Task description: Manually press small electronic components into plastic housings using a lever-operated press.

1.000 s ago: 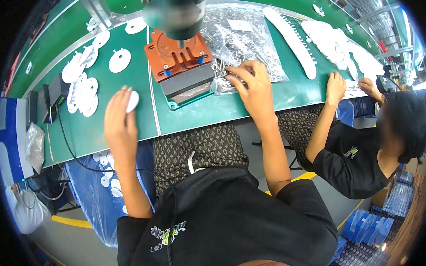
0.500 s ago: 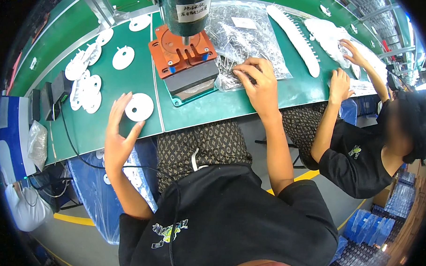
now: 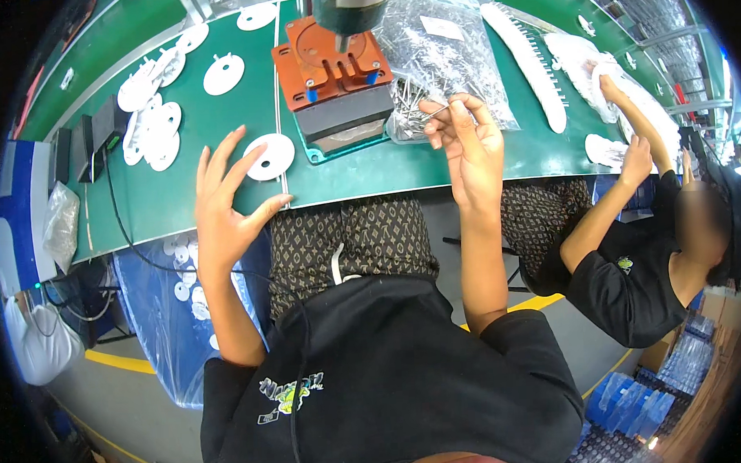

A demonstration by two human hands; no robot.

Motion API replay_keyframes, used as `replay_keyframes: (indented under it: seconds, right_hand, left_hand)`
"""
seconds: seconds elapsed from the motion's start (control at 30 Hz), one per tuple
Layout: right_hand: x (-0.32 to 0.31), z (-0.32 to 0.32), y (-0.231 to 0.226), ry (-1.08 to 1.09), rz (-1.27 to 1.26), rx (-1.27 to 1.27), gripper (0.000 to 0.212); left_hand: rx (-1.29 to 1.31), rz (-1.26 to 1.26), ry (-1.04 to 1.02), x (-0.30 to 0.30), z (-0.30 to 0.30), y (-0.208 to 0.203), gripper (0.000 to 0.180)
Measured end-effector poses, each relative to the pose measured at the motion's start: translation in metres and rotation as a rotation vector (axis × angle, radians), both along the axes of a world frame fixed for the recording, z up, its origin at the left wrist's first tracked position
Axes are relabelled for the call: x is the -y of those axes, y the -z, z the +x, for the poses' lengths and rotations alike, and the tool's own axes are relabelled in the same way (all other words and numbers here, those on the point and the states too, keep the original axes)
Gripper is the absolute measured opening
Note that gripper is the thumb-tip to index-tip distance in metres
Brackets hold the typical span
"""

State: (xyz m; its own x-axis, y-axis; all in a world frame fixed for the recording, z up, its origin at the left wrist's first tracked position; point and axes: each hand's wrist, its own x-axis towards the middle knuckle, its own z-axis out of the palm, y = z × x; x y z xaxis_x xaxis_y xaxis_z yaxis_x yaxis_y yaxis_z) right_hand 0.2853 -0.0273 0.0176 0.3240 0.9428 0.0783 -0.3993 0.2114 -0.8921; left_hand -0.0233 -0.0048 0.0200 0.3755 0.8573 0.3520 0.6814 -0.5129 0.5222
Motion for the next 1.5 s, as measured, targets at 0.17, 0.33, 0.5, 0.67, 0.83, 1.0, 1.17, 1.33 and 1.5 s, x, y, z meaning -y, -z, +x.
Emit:
replay_keyframes:
  seconds: [0.17, 0.33, 0.5, 0.67, 0.83, 1.0, 1.17, 1.33, 1.5]
  right_hand:
    - [0.010, -0.018, 0.005, -0.054, -0.053, 0.100, 0.019]
    - [0.028, -0.041, 0.005, -0.159, -0.145, 0.242, 0.013]
    - [0.034, -0.058, 0.002, -0.397, -0.140, 0.200, 0.017]
    - [0.033, -0.061, 0.012, -0.316, 0.007, 0.619, 0.012]
    - [0.032, -0.067, 0.015, -0.175, 0.101, 0.777, 0.010]
    - [0.026, -0.065, 0.018, -0.118, 0.327, 1.036, 0.013]
    - [0.025, -0.070, 0.008, -0.066, 0.582, 1.497, 0.024]
    - [0.023, -0.070, 0.030, -0.029, 0.557, 1.483, 0.043]
    - [0.038, -0.052, 0.035, -0.006, 0.524, 1.516, 0.058]
  left_hand:
    - [0.008, -0.017, 0.037, 0.001, -0.002, 0.009, 0.042]
    - [0.354, 0.017, 0.097, 0.024, 0.030, 0.015, 0.040]
    - [0.302, 0.151, 0.004, 0.027, 0.050, 0.028, 0.042]
    - [0.339, 0.145, -0.011, 0.025, 0.053, 0.028, 0.040]
    - [0.306, 0.182, -0.020, 0.026, 0.055, 0.030, 0.039]
    - [0.320, 0.134, -0.031, 0.029, 0.057, 0.031, 0.040]
    - [0.286, 0.101, -0.026, 0.028, 0.056, 0.033, 0.044]
    - [0.279, 0.117, -0.082, 0.026, 0.059, 0.030, 0.050]
    - [0.223, 0.176, -0.043, 0.028, 0.062, 0.027, 0.049]
